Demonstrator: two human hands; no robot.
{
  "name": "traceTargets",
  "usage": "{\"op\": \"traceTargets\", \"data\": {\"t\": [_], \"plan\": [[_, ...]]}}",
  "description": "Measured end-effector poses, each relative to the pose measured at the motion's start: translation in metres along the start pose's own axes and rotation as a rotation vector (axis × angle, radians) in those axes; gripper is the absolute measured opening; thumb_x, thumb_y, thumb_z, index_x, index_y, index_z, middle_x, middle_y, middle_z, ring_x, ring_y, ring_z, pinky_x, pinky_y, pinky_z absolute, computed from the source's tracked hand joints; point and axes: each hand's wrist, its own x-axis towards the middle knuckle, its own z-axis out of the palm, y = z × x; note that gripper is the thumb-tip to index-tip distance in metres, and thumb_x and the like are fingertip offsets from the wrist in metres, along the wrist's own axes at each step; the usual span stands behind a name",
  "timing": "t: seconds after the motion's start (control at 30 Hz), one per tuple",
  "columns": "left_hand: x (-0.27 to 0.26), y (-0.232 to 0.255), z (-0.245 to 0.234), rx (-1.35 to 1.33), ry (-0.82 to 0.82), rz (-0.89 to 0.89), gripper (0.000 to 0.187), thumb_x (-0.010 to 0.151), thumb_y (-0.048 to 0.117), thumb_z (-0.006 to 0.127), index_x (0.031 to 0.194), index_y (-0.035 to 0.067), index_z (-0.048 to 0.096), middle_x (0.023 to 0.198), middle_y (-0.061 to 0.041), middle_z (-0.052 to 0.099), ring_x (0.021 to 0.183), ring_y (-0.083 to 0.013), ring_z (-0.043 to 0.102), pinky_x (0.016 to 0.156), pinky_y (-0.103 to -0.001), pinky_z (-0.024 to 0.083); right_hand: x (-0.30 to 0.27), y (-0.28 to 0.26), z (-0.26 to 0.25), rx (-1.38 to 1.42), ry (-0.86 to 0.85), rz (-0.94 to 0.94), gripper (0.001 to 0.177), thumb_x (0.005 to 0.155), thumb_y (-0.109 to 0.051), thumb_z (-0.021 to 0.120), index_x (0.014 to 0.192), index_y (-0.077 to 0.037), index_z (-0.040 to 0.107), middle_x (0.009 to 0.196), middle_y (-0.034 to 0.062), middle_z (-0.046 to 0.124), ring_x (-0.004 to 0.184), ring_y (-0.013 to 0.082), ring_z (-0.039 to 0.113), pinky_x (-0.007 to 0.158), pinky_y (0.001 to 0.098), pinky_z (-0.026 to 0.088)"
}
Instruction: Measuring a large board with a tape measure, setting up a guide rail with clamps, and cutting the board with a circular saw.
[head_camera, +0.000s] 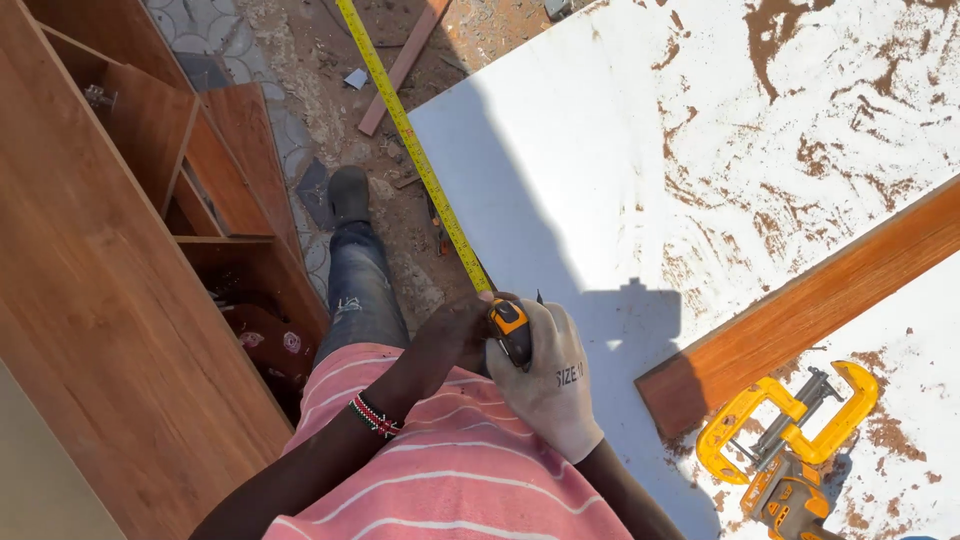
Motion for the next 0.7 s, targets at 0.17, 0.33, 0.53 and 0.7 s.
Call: {"op": "traceTargets", "data": {"t": [0.17,0.33,0.53,0.7], "plan": [[0.082,0.093,-0.122,-0.290,0.236,-0.038,0.034,0.114,0.036,0.075,0.128,0.005,0.080,0.096,-0.014,0.075,0.068,-0.0204,0.072,0.065,-0.032,0.062,0.155,-0.061,0.082,0.036,-0.072,-0.128,0.052,0.098,-0.022,0.089,0.145,-0.009,0.071,0.101,0.0115,0.064,0.086,0.0391,0.072,0.072,0.0498,0.062],[0.127,0.233,-0.240,-0.338,0.444,-0.072,0.016,0.107,0.032,0.069,0.110,0.017,0.074,0.084,0.001,0.063,0.075,-0.0148,0.064,0.060,-0.036,0.057,0.294,-0.128,0.146,0.192,-0.158,-0.246,0.059,0.110,-0.021,0.076,0.164,-0.003,0.060,0.143,0.0178,0.076,0.123,0.0384,0.073,0.106,0.0501,0.060],[0.088,0.399,-0.285,-0.222,0.507,-0.112,0.043,0.118,0.028,0.056,0.133,-0.004,0.080,0.097,-0.022,0.074,0.084,-0.0313,0.070,0.077,-0.045,0.065,0.392,-0.187,0.146,0.301,-0.071,-0.120,0.040,0.110,-0.006,0.065,0.148,-0.002,0.075,0.136,0.0157,0.087,0.123,0.0339,0.085,0.103,0.0464,0.068],[0.153,0.472,-0.303,-0.112,0.284,-0.032,0.037,0.113,0.028,0.062,0.119,-0.002,0.082,0.091,-0.019,0.072,0.069,-0.0257,0.063,0.060,-0.036,0.052,0.460,-0.131,0.136,0.199,-0.109,0.150,0.049,0.120,-0.034,0.047,0.157,-0.015,0.073,0.160,0.0073,0.080,0.145,0.0296,0.077,0.120,0.0456,0.057]]}}
